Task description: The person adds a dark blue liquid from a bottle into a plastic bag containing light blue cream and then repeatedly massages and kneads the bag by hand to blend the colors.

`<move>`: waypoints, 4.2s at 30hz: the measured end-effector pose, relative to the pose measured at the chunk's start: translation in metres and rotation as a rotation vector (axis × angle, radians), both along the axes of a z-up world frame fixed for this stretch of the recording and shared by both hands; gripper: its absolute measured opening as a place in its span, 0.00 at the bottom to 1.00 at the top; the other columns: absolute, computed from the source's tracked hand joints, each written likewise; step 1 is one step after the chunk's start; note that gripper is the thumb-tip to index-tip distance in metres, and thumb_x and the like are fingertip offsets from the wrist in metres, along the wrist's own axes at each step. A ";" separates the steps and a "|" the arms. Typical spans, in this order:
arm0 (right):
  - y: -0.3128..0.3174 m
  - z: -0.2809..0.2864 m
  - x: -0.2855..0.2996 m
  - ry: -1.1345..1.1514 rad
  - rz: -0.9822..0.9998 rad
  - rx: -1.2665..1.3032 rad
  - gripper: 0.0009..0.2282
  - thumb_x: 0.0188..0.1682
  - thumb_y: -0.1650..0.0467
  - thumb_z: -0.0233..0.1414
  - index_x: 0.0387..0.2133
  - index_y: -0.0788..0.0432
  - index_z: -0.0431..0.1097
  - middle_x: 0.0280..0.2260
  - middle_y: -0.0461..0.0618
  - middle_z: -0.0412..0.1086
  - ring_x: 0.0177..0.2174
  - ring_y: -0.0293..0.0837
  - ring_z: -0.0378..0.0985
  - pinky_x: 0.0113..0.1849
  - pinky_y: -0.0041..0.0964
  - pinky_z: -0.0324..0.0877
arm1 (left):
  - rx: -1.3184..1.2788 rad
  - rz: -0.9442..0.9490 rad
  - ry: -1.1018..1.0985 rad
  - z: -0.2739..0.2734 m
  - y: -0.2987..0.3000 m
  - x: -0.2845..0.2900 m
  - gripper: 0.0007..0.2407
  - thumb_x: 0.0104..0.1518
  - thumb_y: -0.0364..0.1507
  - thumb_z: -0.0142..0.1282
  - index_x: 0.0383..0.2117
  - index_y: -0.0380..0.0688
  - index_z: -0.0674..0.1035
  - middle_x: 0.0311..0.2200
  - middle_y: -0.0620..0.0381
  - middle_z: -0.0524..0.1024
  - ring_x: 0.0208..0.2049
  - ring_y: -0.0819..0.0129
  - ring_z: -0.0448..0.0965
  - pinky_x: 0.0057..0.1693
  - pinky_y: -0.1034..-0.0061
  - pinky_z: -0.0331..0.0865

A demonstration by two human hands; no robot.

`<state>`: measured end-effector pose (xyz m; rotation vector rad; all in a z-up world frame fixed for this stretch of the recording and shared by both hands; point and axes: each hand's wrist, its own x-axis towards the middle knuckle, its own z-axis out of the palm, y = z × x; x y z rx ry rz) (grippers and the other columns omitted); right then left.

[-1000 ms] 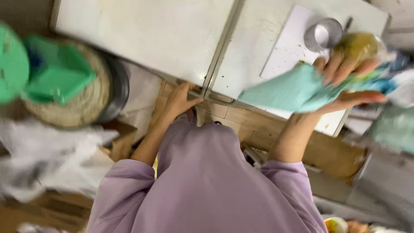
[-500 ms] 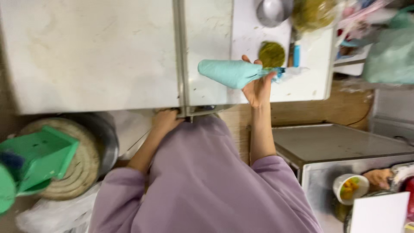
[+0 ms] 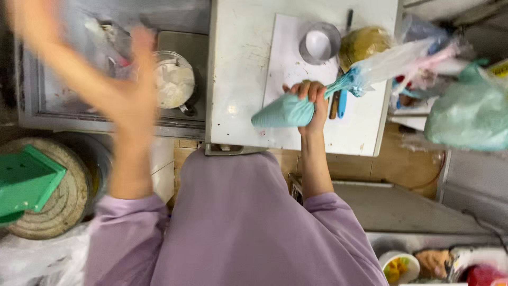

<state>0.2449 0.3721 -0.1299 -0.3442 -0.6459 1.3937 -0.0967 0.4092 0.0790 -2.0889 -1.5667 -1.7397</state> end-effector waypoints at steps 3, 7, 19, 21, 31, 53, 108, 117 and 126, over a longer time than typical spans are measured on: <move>0.001 -0.018 -0.018 -0.071 0.059 -0.002 0.22 0.69 0.59 0.47 0.28 0.62 0.63 0.31 0.55 0.70 0.38 0.51 0.73 0.53 0.56 0.69 | -0.181 -0.282 0.200 -0.020 -0.027 0.047 0.19 0.59 0.27 0.70 0.55 0.41 0.77 0.57 0.49 0.74 0.60 0.51 0.72 0.68 0.56 0.61; -0.011 -0.044 -0.060 -0.488 0.068 -0.204 0.19 0.55 0.60 0.50 0.55 0.57 0.59 0.51 0.52 0.66 0.51 0.46 0.68 0.55 0.42 0.65 | -0.318 -0.471 -0.063 -0.061 -0.037 0.090 0.15 0.54 0.31 0.69 0.45 0.41 0.81 0.44 0.55 0.78 0.48 0.57 0.76 0.53 0.67 0.70; 0.000 -0.005 -0.165 -1.065 0.172 0.253 0.08 0.58 0.72 0.53 0.46 0.65 0.68 0.40 0.47 0.68 0.40 0.36 0.69 0.44 0.30 0.66 | -0.317 0.254 -0.884 -0.185 -0.120 -0.051 0.07 0.58 0.15 0.56 0.40 0.35 0.80 0.36 0.63 0.79 0.39 0.76 0.76 0.47 0.78 0.70; 0.014 0.011 -0.198 -1.076 0.130 0.256 0.04 0.57 0.74 0.56 0.41 0.64 0.72 0.40 0.48 0.66 0.37 0.36 0.66 0.37 0.29 0.62 | -0.383 0.343 -0.900 -0.185 -0.129 -0.070 0.07 0.61 0.15 0.58 0.42 0.35 0.82 0.35 0.59 0.80 0.33 0.73 0.72 0.41 0.77 0.65; -0.009 -0.018 -0.360 -0.428 0.605 -0.304 0.09 0.52 0.79 0.51 0.45 0.63 0.70 0.40 0.44 0.73 0.39 0.36 0.76 0.39 0.29 0.71 | -0.440 -0.129 -0.873 -0.205 -0.148 -0.118 0.08 0.67 0.18 0.53 0.50 0.40 0.73 0.49 0.59 0.73 0.55 0.73 0.72 0.62 0.77 0.68; -0.027 -0.001 -0.425 -0.438 0.522 0.096 0.04 0.50 0.82 0.57 0.32 0.64 0.71 0.40 0.61 0.75 0.39 0.48 0.79 0.44 0.39 0.75 | -0.433 -0.128 -0.933 -0.246 -0.188 -0.251 0.31 0.49 0.22 0.70 0.60 0.47 0.65 0.66 0.49 0.62 0.62 0.59 0.71 0.66 0.66 0.67; -0.015 -0.166 -0.371 -1.216 0.576 0.089 0.23 0.50 0.66 0.60 0.56 0.61 0.63 0.51 0.53 0.68 0.49 0.45 0.71 0.53 0.38 0.68 | -0.328 -0.165 -0.835 -0.204 -0.174 -0.259 0.02 0.64 0.19 0.56 0.39 0.37 0.77 0.60 0.53 0.70 0.64 0.63 0.72 0.67 0.70 0.69; -0.039 -0.106 -0.398 -1.183 0.572 0.196 0.28 0.46 0.68 0.61 0.59 0.65 0.58 0.53 0.57 0.65 0.52 0.48 0.67 0.55 0.40 0.64 | -0.433 -0.303 -0.829 -0.221 -0.200 -0.281 0.24 0.51 0.24 0.66 0.54 0.37 0.68 0.65 0.48 0.62 0.67 0.58 0.61 0.69 0.64 0.61; -0.026 -0.062 -0.413 -0.916 0.960 0.294 0.30 0.45 0.71 0.62 0.61 0.64 0.59 0.53 0.53 0.69 0.53 0.44 0.70 0.56 0.38 0.64 | -0.750 0.002 -0.585 -0.323 -0.206 -0.258 0.30 0.46 0.28 0.72 0.56 0.36 0.69 0.62 0.45 0.66 0.64 0.55 0.65 0.67 0.60 0.61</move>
